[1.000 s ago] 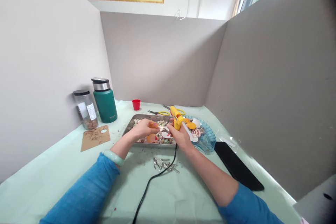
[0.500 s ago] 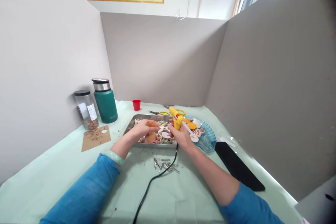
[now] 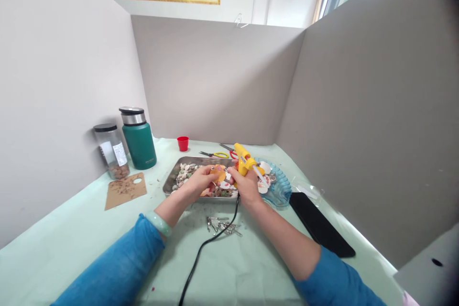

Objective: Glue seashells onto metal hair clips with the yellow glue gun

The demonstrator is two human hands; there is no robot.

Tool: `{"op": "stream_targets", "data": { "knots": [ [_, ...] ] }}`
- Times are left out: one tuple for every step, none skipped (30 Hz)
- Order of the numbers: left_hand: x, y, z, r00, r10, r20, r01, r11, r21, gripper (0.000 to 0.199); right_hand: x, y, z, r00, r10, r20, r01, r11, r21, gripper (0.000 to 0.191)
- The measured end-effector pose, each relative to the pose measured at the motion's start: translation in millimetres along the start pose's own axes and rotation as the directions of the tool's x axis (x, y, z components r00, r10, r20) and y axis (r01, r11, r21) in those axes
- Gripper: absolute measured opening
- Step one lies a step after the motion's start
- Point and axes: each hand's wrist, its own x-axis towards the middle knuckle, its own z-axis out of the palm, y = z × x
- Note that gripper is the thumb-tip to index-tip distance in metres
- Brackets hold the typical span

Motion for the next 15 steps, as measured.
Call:
{"op": "stream_targets", "data": {
  "knots": [
    [0.0, -0.6, 1.1, 1.0, 0.008, 0.009, -0.008, 1.0, 0.006, 0.036, 0.0, 1.3, 0.0, 1.0, -0.002, -0.001, 0.002, 1.0, 0.0, 0.035],
    [0.1, -1.4, 1.7, 1.0, 0.023, 0.014, -0.023, 1.0, 0.01, 0.039, 0.1, 2.6, -0.1, 1.0, -0.008, -0.003, 0.008, 1.0, 0.0, 0.036],
    [0.4, -2.3, 1.9, 0.999, 0.043, 0.012, -0.043, 0.999, 0.015, 0.042, 0.2, 3.8, -0.5, 1.0, -0.016, -0.003, 0.016, 1.0, -0.005, 0.036],
    [0.7, -3.5, 1.8, 0.998, 0.064, 0.006, -0.064, 0.998, 0.023, 0.043, 0.4, 5.0, -0.9, 1.0, -0.022, -0.001, 0.022, 1.0, -0.012, 0.037],
    [1.1, -4.7, 1.4, 0.996, 0.085, -0.003, -0.085, 0.996, 0.034, 0.044, 0.6, 6.1, -1.4, 1.0, -0.027, 0.003, 0.027, 0.999, -0.02, 0.037],
    [1.5, -5.8, 1.0, 0.995, 0.102, -0.014, -0.101, 0.994, 0.05, 0.043, 0.7, 7.1, -1.8, 0.999, -0.032, 0.01, 0.033, 0.999, -0.027, 0.037],
    [1.8, -6.8, 0.6, 0.993, 0.117, -0.024, -0.115, 0.991, 0.069, 0.043, 0.9, 8.0, -2.1, 0.999, -0.04, 0.016, 0.04, 0.999, -0.03, 0.038],
    [2.0, -7.4, 0.4, 0.991, 0.132, -0.032, -0.129, 0.988, 0.087, 0.042, 1.0, 8.8, -2.4, 0.999, -0.047, 0.021, 0.048, 0.998, -0.031, 0.038],
    [2.1, -7.7, 0.3, 0.989, 0.145, -0.038, -0.14, 0.985, 0.105, 0.042, 1.1, 9.5, -2.5, 0.998, -0.055, 0.024, 0.055, 0.998, -0.028, 0.038],
    [2.0, -7.7, 0.5, 0.987, 0.155, -0.045, -0.149, 0.981, 0.12, 0.042, 1.1, 10.0, -2.5, 0.998, -0.06, 0.026, 0.061, 0.998, -0.025, 0.038],
    [1.7, -7.3, 0.8, 0.985, 0.163, -0.052, -0.155, 0.979, 0.135, 0.042, 1.0, 10.2, -2.5, 0.998, -0.064, 0.027, 0.064, 0.998, -0.021, 0.038],
    [1.5, -6.6, 1.3, 0.983, 0.17, -0.062, -0.16, 0.976, 0.149, 0.043, 0.9, 10.3, -2.4, 0.997, -0.065, 0.028, 0.066, 0.998, -0.016, 0.038],
    [1.2, -6.0, 1.8, 0.981, 0.179, -0.073, -0.165, 0.972, 0.165, 0.043, 0.7, 10.1, -2.2, 0.997, -0.068, 0.029, 0.068, 0.998, -0.011, 0.037],
    [1.1, -5.4, 2.3, 0.978, 0.19, -0.085, -0.171, 0.968, 0.185, 0.043, 0.5, 9.6, -2.1, 0.997, -0.073, 0.031, 0.073, 0.997, -0.007, 0.037],
    [1.0, -5.1, 2.7, 0.973, 0.208, -0.096, -0.184, 0.961, 0.208, 0.043, 0.2, 9.0, -2.0, 0.996, -0.079, 0.034, 0.08, 0.997, -0.005, 0.037]
  ]
}}
